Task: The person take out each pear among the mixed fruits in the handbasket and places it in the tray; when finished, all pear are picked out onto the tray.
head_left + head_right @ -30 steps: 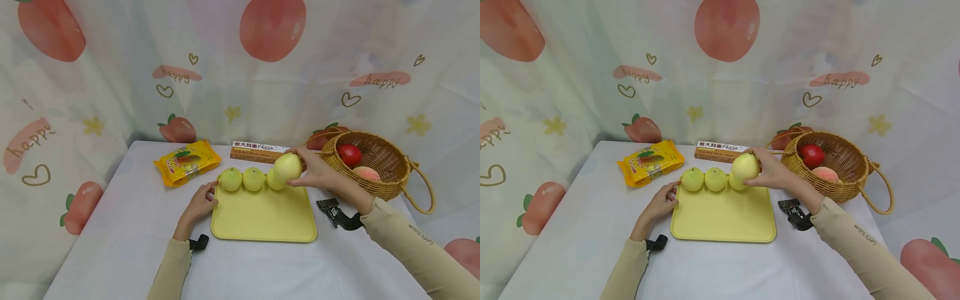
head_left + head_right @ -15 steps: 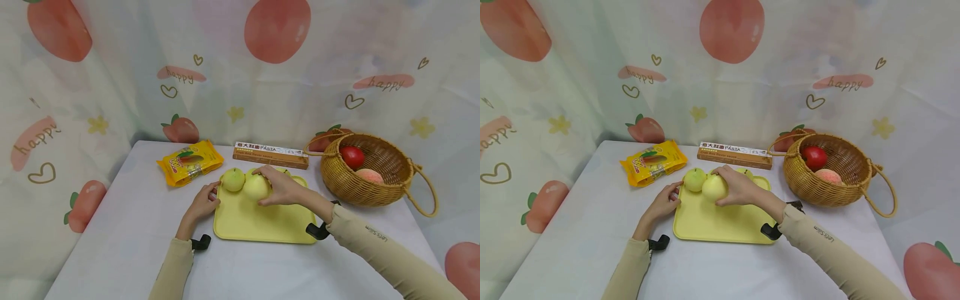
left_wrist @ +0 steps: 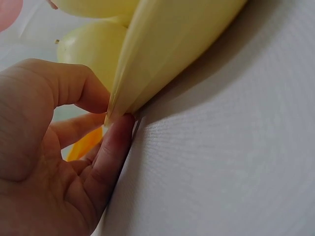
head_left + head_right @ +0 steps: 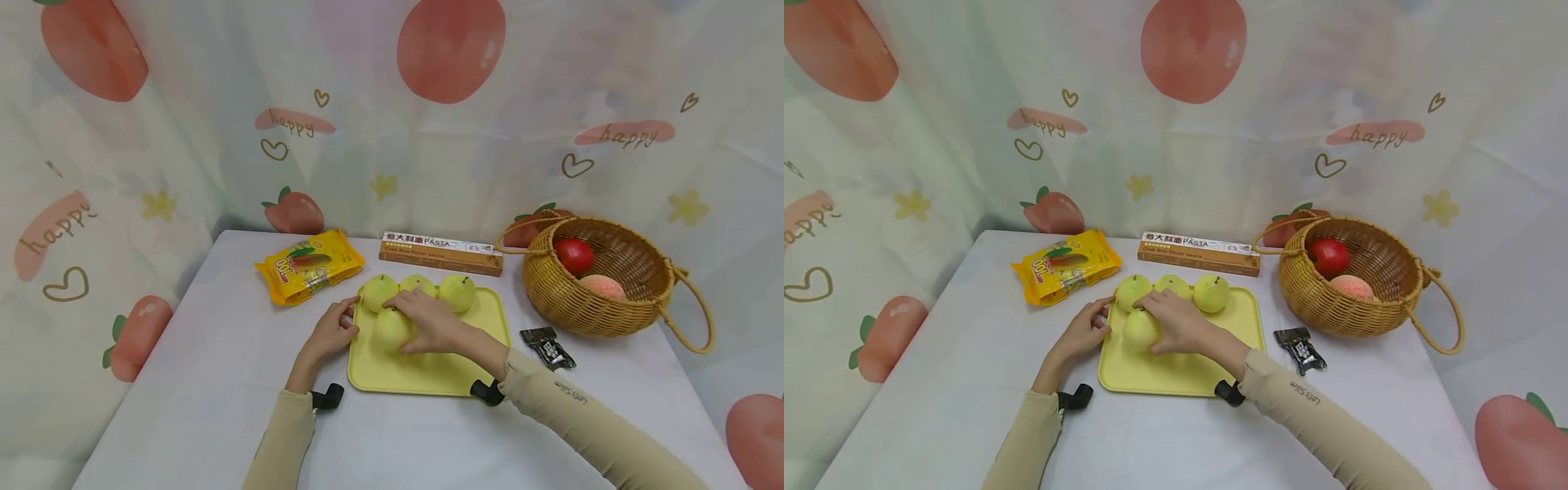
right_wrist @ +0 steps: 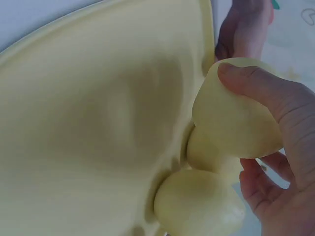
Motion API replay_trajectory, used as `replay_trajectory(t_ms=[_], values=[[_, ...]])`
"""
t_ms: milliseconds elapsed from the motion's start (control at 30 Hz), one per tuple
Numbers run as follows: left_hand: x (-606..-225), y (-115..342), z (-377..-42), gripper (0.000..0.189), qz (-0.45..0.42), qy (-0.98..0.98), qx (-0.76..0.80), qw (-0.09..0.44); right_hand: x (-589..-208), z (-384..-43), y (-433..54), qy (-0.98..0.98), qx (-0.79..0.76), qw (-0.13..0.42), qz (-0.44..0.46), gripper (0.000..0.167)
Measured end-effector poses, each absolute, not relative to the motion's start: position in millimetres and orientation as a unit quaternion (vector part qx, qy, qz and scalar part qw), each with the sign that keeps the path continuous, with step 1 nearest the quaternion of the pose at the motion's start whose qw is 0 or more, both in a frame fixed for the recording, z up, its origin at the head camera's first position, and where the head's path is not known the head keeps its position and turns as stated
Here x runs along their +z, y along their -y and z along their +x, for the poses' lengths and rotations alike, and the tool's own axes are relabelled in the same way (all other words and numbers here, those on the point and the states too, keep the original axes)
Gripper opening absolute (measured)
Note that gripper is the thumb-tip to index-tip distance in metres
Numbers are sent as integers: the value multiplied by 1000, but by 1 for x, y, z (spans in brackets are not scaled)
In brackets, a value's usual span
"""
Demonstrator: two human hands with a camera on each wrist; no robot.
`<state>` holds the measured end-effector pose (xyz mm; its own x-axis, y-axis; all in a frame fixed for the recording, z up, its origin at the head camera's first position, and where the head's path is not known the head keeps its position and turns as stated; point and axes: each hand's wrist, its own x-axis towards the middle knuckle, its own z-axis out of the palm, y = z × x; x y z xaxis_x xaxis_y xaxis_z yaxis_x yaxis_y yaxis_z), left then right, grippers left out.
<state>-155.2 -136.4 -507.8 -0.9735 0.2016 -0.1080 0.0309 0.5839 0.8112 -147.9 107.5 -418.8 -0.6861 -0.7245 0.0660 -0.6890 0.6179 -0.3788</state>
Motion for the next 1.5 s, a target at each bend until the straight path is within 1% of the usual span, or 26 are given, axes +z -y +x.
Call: replay_trajectory(t_ms=[200,400,767,1100,1267,1500], values=[[-509,137,-154,62,65,-880,460,99,-431,-146,-98,-882,-201,30,-425,80],[-509,138,-153,62,68,-879,462,98,-438,-144,-92,-878,-210,9,-430,78],[-509,137,-149,62,64,-876,468,94,-445,-142,-89,-870,-197,-12,-452,77],[-510,136,-151,62,74,-876,468,88,-449,-143,-92,-879,-208,-19,-428,79],[-510,137,-153,62,68,-877,467,93,-447,-142,-94,-872,-208,-30,-442,74],[-510,137,-156,63,58,-873,473,99,-444,-146,-94,-870,-204,-23,-448,68]])
